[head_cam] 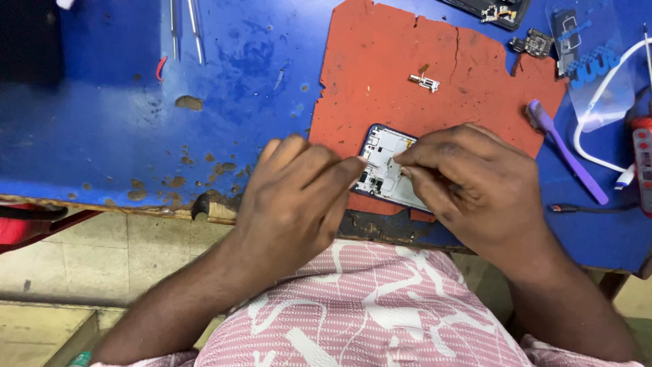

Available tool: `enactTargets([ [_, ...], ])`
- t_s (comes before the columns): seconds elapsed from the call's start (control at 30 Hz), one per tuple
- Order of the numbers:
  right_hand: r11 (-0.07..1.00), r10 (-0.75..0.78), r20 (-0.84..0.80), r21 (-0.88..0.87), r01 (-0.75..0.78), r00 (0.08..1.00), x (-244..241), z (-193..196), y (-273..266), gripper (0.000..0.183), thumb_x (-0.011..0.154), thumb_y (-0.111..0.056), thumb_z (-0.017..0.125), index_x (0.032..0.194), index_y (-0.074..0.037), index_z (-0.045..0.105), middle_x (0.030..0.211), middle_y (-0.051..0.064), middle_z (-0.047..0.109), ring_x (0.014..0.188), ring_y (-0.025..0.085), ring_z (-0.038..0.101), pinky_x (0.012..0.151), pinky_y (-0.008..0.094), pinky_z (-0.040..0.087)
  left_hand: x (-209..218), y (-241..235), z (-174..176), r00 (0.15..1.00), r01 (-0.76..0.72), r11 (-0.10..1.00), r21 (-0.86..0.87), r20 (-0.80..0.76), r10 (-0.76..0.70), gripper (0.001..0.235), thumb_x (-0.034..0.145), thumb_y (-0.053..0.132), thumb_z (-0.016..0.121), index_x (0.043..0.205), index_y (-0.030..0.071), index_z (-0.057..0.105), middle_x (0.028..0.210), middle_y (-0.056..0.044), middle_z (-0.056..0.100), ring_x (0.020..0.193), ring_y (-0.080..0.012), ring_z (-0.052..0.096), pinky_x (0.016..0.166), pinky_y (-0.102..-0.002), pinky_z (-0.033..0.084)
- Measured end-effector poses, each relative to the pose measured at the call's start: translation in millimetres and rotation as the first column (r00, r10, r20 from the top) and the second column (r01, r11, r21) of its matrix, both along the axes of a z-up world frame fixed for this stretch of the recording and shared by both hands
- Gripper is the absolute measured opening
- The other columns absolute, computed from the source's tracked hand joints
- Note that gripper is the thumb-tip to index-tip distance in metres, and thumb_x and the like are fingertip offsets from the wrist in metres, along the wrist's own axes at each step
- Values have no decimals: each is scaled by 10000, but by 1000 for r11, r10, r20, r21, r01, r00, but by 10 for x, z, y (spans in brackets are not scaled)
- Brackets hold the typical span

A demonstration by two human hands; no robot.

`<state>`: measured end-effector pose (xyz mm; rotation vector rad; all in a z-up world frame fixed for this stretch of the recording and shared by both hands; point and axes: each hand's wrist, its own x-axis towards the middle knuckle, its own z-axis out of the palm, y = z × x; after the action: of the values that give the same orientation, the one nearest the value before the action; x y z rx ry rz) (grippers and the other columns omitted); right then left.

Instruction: The person cleans the interior of a disassembled smartphone with a brush, then uses a screwdriver to remove and reinsert small components and screws. The phone remains open on the workbench throughout the clip.

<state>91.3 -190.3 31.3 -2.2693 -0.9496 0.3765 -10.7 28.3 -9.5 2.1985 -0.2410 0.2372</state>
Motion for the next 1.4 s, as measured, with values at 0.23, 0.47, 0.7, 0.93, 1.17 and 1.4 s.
enactTargets([
  [0.23, 998, -42, -33, 37, 43, 999, -9, -69, 51, 165, 906, 10, 787, 1056, -17, 724, 1006, 96, 713, 843, 168, 703, 696, 272, 571, 207, -117, 87, 992, 60, 992, 111, -120, -46, 188, 886, 95, 736, 1071, 64, 722, 971, -62, 539, 925, -236, 495, 786, -418, 355],
  [0.47, 996, -19, 6, 84, 19, 1000, 8, -85, 38, 154, 905, -2, 779, 1044, -37, 721, 1008, 93, 710, 899, 220, 712, 777, 336, 580, 284, -112, 202, 980, 101, 988, 114, -184, -79, 190, 863, 95, 717, 1038, 79, 645, 996, -80, 517, 943, -271, 500, 806, -445, 346],
  [0.7, 996, -32, 2, 83, 32, 999, 25, -80, 43, 146, 859, -24, 785, 996, -45, 739, 949, 79, 713, 867, 240, 706, 743, 360, 579, 359, -130, 283, 973, 136, 979, 149, -205, -104, 192, 828, 102, 720, 1003, 90, 643, 996, -82, 525, 947, -278, 510, 786, -454, 346],
  [0.93, 993, -12, 14, 118, 10, 1000, 36, -70, 24, 182, 829, -36, 788, 1004, -43, 741, 962, 78, 717, 881, 240, 702, 748, 361, 578, 325, -205, 303, 986, 136, 941, 308, -136, -98, 259, 816, 84, 718, 1074, 59, 705, 954, -76, 526, 916, -252, 510, 779, -426, 366],
  [1.17, 992, -6, 9, 126, 4, 1000, 35, -58, 16, 198, 820, -30, 794, 1009, -42, 738, 973, 82, 721, 894, 230, 712, 758, 349, 587, 305, -239, 321, 992, 118, 957, 265, -81, -99, 230, 814, 58, 707, 1044, 51, 720, 942, -56, 552, 914, -250, 519, 771, -420, 371],
  [1.4, 991, -15, 70, 135, 6, 997, -114, -18, -41, 220, 823, 2, 795, 1030, -25, 725, 976, 95, 706, 876, 245, 696, 754, 365, 573, 236, -209, 281, 990, 81, 981, 175, -128, -58, 183, 841, 35, 691, 1022, 57, 704, 972, -70, 558, 955, -278, 526, 795, -437, 381],
])
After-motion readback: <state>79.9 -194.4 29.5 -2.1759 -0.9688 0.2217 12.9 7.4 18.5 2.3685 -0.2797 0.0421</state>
